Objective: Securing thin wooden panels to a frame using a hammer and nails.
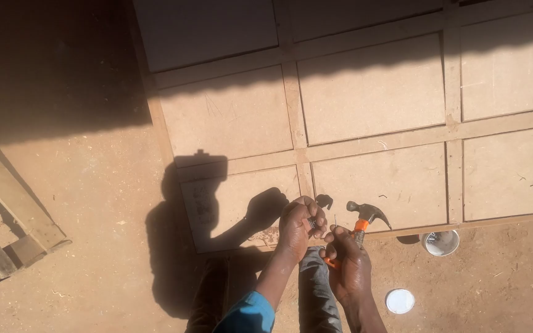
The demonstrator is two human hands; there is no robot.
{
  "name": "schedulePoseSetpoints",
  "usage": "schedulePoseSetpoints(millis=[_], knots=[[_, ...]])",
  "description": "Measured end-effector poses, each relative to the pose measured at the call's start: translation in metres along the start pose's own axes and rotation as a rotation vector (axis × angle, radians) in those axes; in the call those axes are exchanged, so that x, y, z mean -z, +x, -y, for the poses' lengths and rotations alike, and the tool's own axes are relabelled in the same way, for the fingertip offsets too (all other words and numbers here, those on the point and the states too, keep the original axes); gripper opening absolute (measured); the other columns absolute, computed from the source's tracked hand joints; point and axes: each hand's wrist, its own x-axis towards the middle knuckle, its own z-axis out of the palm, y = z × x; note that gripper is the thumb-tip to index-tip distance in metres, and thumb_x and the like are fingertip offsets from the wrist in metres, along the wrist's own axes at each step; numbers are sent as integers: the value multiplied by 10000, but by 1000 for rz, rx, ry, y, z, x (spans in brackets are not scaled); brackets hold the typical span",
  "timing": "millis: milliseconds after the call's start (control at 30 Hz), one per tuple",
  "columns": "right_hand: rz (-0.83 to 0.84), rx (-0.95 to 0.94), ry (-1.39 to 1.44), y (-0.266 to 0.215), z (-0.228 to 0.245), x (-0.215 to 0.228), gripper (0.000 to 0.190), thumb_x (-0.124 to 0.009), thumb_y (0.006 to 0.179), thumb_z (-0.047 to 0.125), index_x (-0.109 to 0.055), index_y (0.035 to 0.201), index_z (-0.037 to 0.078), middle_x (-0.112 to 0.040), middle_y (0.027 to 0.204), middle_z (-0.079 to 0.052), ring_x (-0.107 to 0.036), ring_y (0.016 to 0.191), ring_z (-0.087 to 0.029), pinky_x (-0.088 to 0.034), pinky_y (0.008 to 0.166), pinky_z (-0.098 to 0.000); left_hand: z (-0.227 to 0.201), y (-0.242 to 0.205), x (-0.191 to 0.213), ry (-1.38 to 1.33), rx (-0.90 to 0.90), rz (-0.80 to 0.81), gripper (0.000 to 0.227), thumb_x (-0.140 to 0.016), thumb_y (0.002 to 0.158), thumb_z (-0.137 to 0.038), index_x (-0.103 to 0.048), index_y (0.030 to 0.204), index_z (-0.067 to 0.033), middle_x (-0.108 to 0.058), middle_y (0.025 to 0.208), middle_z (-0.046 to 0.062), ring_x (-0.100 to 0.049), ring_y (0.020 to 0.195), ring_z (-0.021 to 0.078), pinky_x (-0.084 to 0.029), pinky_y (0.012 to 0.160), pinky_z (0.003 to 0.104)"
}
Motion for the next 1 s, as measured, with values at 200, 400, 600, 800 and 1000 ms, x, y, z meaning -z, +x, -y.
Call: schedulePoseSetpoints(millis=[200, 400, 600, 800, 1000], knots=[[68, 31, 4, -3, -1, -24, 184, -681, 795, 167, -615, 900, 31, -557, 694, -60, -359, 461, -100, -401, 533, -285, -40, -3, -3, 609, 116, -35, 236, -469, 756, -198, -636, 886, -94, -474, 655, 1, -397, 579, 105, -370, 586, 267], [35, 29, -14, 0, -3, -36, 134, -672, 819, 174, -654, 790, 44, -537, 604, -50, -407, 463, -130, -374, 504, -272, -57, -17, -18, 591, 211, 121, 171, -564, 891, -174, -645, 890, -24, -465, 586, 48, -506, 406, 163, -359, 388, 228], [-63, -29, -135, -2, 21, -35, 161, -643, 792, 126, -651, 874, -12, -548, 688, -115, -335, 436, -144, -363, 437, -292, -32, 4, -12, 846, 55, 57, 171, -603, 833, -223, -697, 821, -80, -683, 949, 17, -651, 906, 132, -494, 800, 271], [-201, 186, -299, 35, 60, 12, 169, -634, 822, 185, -611, 829, 18, -486, 626, -70, -389, 353, -182, -385, 521, -356, -30, 44, -36, 983, -93, -15, 155, -571, 782, -189, -692, 843, -115, -689, 859, -46, -525, 658, 78, -438, 630, 238], [-270, 300, -545, 59, 129, 53, 591, -533, 895, 226, -370, 1370, -85, -505, 783, -125, -478, 570, -134, -490, 518, -315, -25, 105, -91, 1145, -351, 55, 162, -559, 819, -160, -665, 936, -120, -698, 842, 70, -581, 626, 139, -485, 558, 280]])
